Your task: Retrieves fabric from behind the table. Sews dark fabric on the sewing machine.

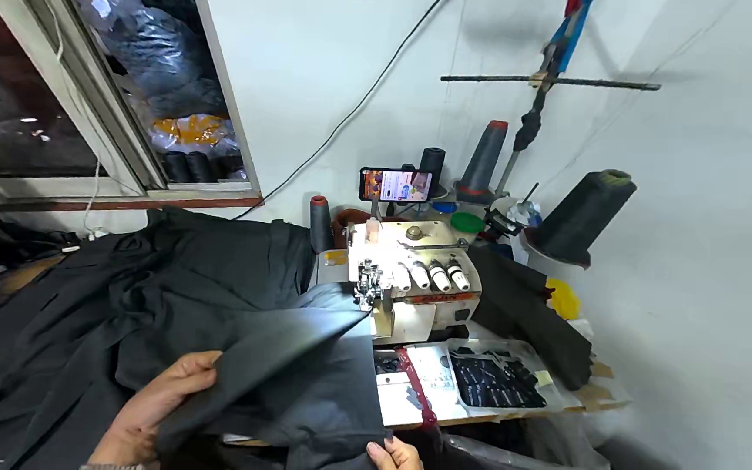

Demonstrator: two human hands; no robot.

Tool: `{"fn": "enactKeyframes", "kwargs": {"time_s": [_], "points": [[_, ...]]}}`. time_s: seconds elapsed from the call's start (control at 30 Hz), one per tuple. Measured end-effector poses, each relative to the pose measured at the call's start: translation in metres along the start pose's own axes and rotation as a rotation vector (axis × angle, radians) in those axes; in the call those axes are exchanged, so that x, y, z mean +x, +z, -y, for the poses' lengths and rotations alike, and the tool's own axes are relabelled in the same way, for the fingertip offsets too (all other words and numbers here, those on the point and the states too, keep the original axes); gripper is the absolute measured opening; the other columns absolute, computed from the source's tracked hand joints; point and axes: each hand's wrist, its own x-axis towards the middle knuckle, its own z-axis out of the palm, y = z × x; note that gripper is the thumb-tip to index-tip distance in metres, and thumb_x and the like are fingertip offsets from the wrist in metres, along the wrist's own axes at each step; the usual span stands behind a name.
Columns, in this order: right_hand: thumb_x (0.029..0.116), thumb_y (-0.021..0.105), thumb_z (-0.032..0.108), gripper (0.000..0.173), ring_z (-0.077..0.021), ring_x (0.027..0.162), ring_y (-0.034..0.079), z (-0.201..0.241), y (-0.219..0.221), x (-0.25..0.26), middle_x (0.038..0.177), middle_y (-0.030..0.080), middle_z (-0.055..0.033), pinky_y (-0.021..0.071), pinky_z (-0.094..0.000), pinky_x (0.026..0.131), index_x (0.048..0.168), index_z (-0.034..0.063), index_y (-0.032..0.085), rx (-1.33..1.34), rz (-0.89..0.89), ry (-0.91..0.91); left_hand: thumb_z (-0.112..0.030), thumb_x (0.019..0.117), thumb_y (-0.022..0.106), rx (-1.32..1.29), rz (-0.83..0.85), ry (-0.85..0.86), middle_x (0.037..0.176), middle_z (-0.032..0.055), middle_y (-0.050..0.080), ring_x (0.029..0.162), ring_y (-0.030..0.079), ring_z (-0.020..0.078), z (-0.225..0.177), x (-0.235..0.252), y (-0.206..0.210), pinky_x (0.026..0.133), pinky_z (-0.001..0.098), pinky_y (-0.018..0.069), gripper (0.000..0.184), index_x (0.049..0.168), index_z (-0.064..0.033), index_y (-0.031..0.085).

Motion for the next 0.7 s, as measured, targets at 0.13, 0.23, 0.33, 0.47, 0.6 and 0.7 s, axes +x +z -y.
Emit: {"fn": "enactKeyframes", "kwargs": {"time_s": [0.13,0.23,0.33,0.47,0.6,0.7], "points": [[0.0933,0.059,-0.003,0.016,-0.002,0.095,0.068,-0.002,0.004,-0.001,0.1,0.074,-0.0128,0.0547,-0.0215,0.092,0.096,-0.0107,0.073,0.035,0.001,-0.081,-0.001,0.0998,0.049,0.187,-0.143,-0.312,0.081,-0.0037,0.068,0.07,0.063,0.0023,-0.014,0.012,0.023,0.064,0.019,0.0521,0.021,0.091,-0.0113,0.064],[0.0949,0.058,-0.002,0.015,0.004,0.079,0.066,0.0,0.006,-0.006,0.085,0.074,-0.0004,0.0554,-0.0187,0.077,0.094,-0.0042,0.073,0.09,-0.027,-0.051,-0.016,0.0947,0.059,0.312,-0.26,-0.061,0.084,-0.0078,0.07,0.076,0.067,0.0016,-0.029,-0.011,0.057,0.071,0.0212,0.0568,0.011,0.095,-0.0146,0.07],[0.0932,0.059,-0.004,0.014,0.0025,0.084,0.069,0.0,0.003,-0.014,0.088,0.076,-0.0012,0.0578,-0.0203,0.083,0.095,-0.0065,0.073,0.105,-0.037,-0.13,-0.013,0.0982,0.061,0.482,-0.121,0.224,0.091,-0.0121,0.073,0.082,0.064,-0.0086,-0.037,-0.048,0.088,0.076,0.0156,0.0548,0.015,0.102,-0.0075,0.075],[0.0917,0.061,-0.005,0.013,0.0026,0.083,0.07,0.002,-0.003,-0.024,0.087,0.076,-0.0004,0.0582,-0.0201,0.082,0.093,-0.0053,0.074,0.093,-0.063,-0.18,-0.006,0.1023,0.058,0.506,0.116,0.325,0.097,0.0153,0.075,0.093,0.068,0.0,-0.03,-0.067,0.123,0.09,0.0205,0.0533,0.023,0.108,0.0131,0.07],[0.0933,0.062,-0.003,0.014,0.0021,0.085,0.07,0.01,-0.009,-0.032,0.09,0.077,-0.0013,0.0582,-0.0203,0.084,0.096,-0.0058,0.075,0.079,-0.068,-0.174,-0.006,0.1033,0.057,0.454,0.164,0.294,0.098,0.0171,0.075,0.093,0.07,0.0029,-0.015,-0.064,0.144,0.09,0.0208,0.054,0.023,0.109,0.0118,0.07],[0.0932,0.062,-0.004,0.013,0.0018,0.085,0.07,0.016,-0.008,-0.029,0.09,0.077,-0.0025,0.0578,-0.0201,0.084,0.096,-0.0066,0.075,0.08,-0.077,-0.163,-0.007,0.1036,0.057,0.561,0.185,0.27,0.095,0.0216,0.075,0.089,0.072,0.0123,-0.015,-0.057,0.153,0.086,0.0253,0.0555,0.024,0.109,0.0107,0.072]]}}
